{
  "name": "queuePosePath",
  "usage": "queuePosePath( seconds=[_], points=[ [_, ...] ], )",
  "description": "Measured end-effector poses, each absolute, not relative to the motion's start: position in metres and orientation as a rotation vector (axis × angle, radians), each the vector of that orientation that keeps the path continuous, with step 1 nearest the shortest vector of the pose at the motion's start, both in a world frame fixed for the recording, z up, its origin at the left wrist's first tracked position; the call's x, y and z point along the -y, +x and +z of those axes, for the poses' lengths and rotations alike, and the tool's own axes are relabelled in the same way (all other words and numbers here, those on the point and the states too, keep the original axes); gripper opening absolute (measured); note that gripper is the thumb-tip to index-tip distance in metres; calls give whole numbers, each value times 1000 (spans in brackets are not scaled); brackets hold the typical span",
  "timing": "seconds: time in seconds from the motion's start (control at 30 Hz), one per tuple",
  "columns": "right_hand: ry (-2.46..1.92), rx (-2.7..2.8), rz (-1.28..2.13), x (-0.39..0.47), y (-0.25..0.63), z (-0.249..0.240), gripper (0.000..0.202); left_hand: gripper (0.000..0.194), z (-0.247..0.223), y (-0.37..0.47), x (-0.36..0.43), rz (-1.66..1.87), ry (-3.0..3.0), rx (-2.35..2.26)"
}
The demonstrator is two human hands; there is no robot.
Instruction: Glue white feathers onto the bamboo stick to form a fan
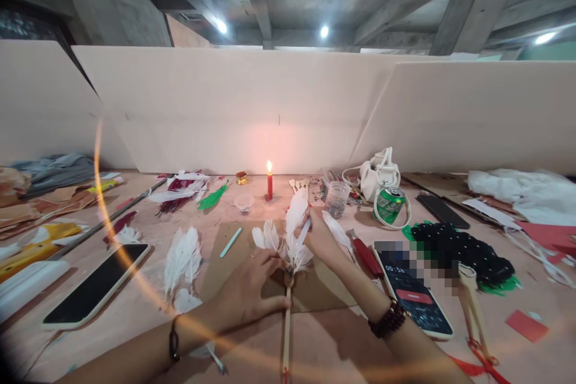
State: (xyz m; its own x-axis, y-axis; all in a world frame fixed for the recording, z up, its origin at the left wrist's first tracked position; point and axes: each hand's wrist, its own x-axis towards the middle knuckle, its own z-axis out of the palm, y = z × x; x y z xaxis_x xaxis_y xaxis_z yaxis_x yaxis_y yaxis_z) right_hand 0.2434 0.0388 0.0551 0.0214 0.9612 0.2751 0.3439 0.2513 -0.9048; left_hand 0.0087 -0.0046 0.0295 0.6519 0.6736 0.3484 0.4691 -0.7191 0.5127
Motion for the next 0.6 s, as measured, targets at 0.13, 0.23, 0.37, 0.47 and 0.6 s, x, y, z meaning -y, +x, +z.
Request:
queuePosePath(
  seconds=[0.13, 0.23, 0.37, 0.47, 0.6],
  points=[
    [-1382, 1534, 730, -53, 250, 39, 36, 62, 29, 10, 9, 671, 2666, -888],
    [-1393, 1537, 734, -54, 251, 34, 37, 62, 29, 10, 9, 701, 2671, -867],
    [-1372, 1566, 739, -54, 251, 30, 37, 64, 28, 10, 9, 697, 2694, -878],
    [-1367, 1581, 746, -55, 250, 27, 36, 63, 28, 10, 9, 697, 2704, -867],
    [-1370, 1592, 731, -56, 249, 24, 33, 61, 28, 10, 8, 714, 2719, -860]
  ],
)
